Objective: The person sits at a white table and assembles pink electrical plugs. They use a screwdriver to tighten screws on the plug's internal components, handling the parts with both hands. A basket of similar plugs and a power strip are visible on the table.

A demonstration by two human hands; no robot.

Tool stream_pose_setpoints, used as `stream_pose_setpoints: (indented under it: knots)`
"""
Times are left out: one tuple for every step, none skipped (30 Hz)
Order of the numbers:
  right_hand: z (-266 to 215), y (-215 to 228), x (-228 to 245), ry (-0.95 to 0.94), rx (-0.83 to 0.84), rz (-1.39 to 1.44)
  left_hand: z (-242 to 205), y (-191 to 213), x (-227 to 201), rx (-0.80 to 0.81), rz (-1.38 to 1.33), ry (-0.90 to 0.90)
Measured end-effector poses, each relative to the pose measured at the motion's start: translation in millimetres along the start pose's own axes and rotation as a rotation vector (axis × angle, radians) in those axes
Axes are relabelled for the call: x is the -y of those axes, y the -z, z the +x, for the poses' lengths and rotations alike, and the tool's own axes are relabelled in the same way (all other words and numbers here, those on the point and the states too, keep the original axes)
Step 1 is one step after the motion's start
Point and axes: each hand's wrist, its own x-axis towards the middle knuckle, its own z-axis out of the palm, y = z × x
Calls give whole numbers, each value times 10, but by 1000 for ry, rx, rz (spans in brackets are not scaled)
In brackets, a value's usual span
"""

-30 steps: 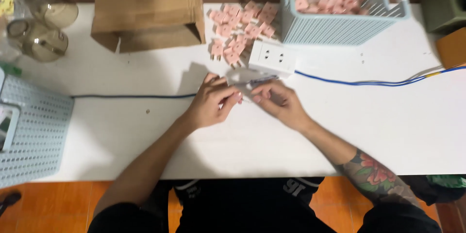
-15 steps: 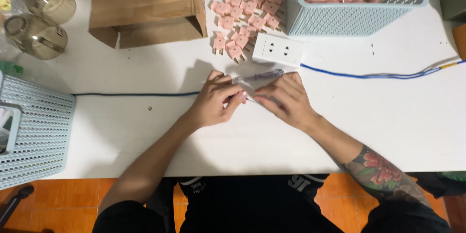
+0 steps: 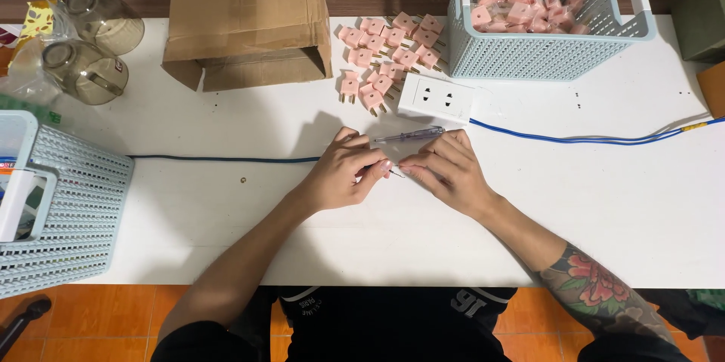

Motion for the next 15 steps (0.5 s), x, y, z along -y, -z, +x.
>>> stream_pose_setpoints:
  knots:
    - [0, -3, 7, -7, -2, 14, -2, 2, -2, 7, 1, 9]
    - [12, 5, 1, -11, -4, 26, 12, 0, 1, 10, 4, 16]
    - [18, 6, 14, -8, -6, 23, 24, 6, 6, 10, 5, 11]
    - [22, 10, 28, -61, -3, 58, 30, 6, 6, 5, 23, -1]
    - [26, 12, 43, -114, 1, 94, 36, 6, 7, 0, 41, -13]
    - [32, 17, 47, -112, 0, 90, 18, -15, 37, -2, 41, -17]
    - [37, 22, 50, -176, 16, 143, 1, -37, 68, -18, 60, -43]
    - [39, 18, 59, -241, 32, 198, -25, -53, 96, -31, 80, -68]
    - [13, 10, 35, -240, 31, 197, -15, -42, 85, -31, 80, -70]
    - [-19, -1, 17, -300, 46, 256, -10, -30, 73, -40, 111, -95]
    - [-51, -13, -3, -360, 62, 315, -4, -19, 60, -50, 142, -119]
    - [-64, -16, -12, -362, 59, 315, -14, -27, 70, -46, 141, -121]
    - [-77, -18, -22, -399, 72, 346, -24, -35, 81, -48, 187, -153]
    - [-86, -17, -36, -435, 85, 376, -26, -45, 95, -51, 232, -187]
    - [-88, -20, -38, -435, 81, 375, -19, -30, 87, -49, 231, -190]
